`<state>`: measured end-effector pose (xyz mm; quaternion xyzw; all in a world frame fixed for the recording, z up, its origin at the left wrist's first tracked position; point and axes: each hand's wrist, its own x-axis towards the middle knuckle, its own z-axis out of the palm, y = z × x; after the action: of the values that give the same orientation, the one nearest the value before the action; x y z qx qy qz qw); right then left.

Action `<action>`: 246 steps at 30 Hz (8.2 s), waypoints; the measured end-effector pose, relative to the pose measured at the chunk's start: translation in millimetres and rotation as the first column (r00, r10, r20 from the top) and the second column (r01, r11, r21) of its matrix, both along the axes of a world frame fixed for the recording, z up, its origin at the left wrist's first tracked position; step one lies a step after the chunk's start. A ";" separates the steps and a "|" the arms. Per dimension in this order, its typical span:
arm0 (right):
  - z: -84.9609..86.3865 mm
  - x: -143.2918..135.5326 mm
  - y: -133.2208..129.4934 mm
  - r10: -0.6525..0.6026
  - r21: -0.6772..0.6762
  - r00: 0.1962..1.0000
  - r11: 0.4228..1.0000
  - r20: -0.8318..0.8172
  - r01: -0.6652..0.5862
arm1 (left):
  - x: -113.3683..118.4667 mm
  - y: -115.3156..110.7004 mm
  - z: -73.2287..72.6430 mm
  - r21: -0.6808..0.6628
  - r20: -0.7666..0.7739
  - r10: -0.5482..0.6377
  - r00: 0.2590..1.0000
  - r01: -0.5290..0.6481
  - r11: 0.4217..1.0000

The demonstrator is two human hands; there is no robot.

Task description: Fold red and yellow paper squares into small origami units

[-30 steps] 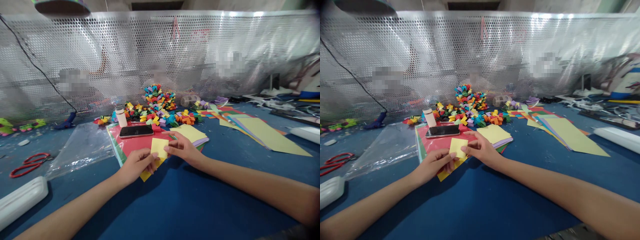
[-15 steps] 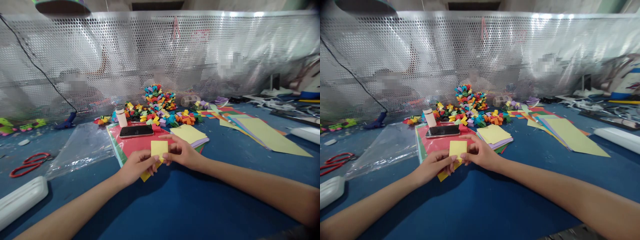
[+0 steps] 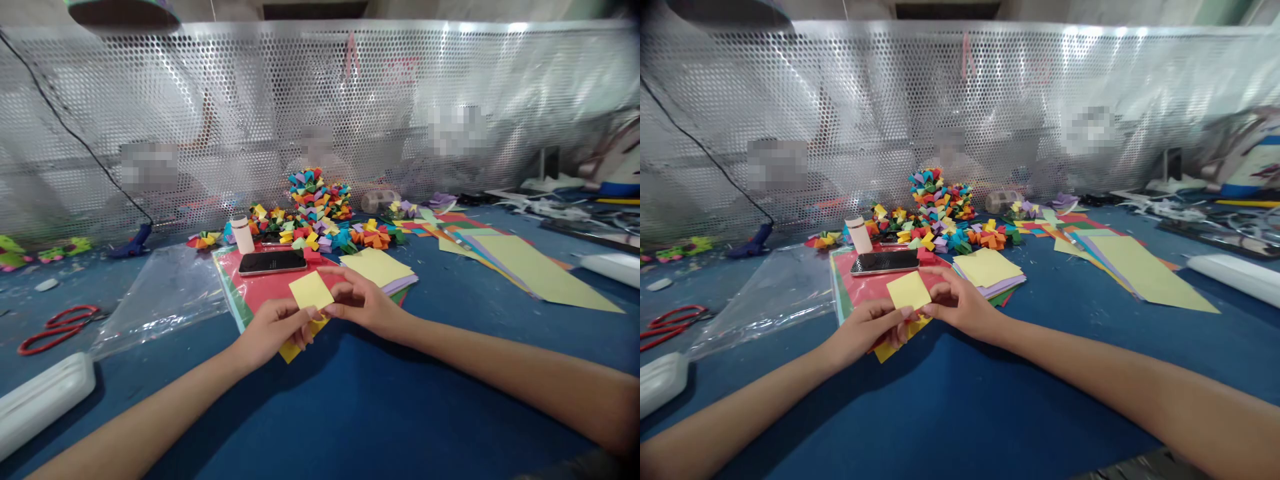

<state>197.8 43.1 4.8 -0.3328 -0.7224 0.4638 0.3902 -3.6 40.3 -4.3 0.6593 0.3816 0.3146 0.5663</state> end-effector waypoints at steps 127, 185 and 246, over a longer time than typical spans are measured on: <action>-6.2 2.3 0.6 -0.145 0.096 0.980 0.986 0.135 0.133 | 1.5 -2.4 6.8 -0.037 0.130 0.072 0.989 -0.068 0.997; -1.8 1.6 -3.8 -0.257 0.184 0.953 0.956 0.160 0.228 | -0.8 0.9 4.7 0.013 0.138 0.196 0.971 -0.200 0.980; -0.8 3.3 -10.9 -0.037 0.122 0.993 0.992 0.112 0.023 | -2.5 2.7 1.1 -0.143 0.420 0.282 0.862 -0.244 0.959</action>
<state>201.1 32.1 4.0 -0.3454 -0.7651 0.3937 0.3746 -6.1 43.0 -3.2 0.4889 0.3442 0.5120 0.6167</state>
